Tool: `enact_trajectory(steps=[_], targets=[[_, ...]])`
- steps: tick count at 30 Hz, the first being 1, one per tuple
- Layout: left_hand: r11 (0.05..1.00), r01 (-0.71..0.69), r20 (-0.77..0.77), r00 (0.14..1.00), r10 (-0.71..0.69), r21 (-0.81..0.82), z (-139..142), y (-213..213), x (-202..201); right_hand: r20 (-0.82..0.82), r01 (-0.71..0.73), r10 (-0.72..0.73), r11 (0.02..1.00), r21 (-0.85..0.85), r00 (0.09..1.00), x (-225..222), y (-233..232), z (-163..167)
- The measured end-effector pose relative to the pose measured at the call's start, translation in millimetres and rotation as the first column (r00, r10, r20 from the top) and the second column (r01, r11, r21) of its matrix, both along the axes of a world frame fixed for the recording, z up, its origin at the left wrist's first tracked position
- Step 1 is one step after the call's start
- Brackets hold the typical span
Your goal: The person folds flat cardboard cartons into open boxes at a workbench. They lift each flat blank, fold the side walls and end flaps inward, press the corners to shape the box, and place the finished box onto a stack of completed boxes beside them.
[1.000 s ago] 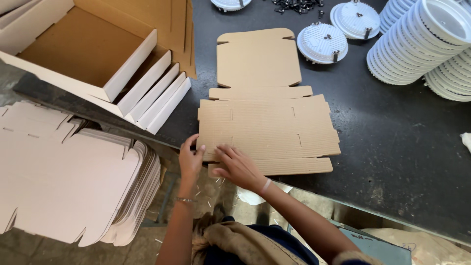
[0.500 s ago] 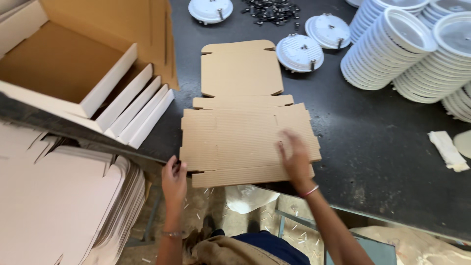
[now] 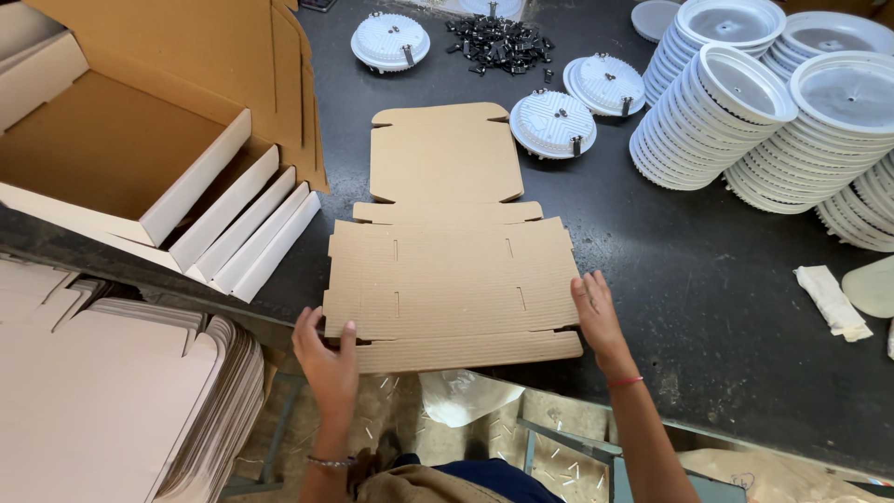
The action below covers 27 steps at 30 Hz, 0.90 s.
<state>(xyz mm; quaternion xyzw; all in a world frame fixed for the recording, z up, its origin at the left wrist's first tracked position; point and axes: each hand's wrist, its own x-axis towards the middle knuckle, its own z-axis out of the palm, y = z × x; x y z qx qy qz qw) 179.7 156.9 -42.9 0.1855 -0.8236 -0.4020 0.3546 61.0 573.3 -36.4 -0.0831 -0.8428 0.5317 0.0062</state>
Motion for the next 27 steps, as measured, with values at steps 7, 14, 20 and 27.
enact_trajectory(steps=[7,14,20,27], targets=[[0.351,0.140,-0.106,0.988,-0.116,0.926,3.1,-25.0,-18.3,0.004,0.045,-0.050,0.848,-0.528,0.999,0.3,2.8,55.1],[-0.040,0.110,-0.117,0.957,-0.267,0.993,-25.4,-27.4,-2.5,0.251,0.184,0.062,0.520,-0.834,0.966,24.8,-11.1,22.4],[0.415,0.149,0.010,0.935,-0.355,0.898,-1.7,16.9,-14.1,0.074,0.012,0.051,0.736,-0.676,0.996,23.6,-35.2,7.1],[0.835,0.525,0.592,0.730,-0.342,-0.165,31.3,130.3,-26.1,-0.158,-0.280,0.364,0.875,0.394,0.918,47.7,-146.1,-9.8]])
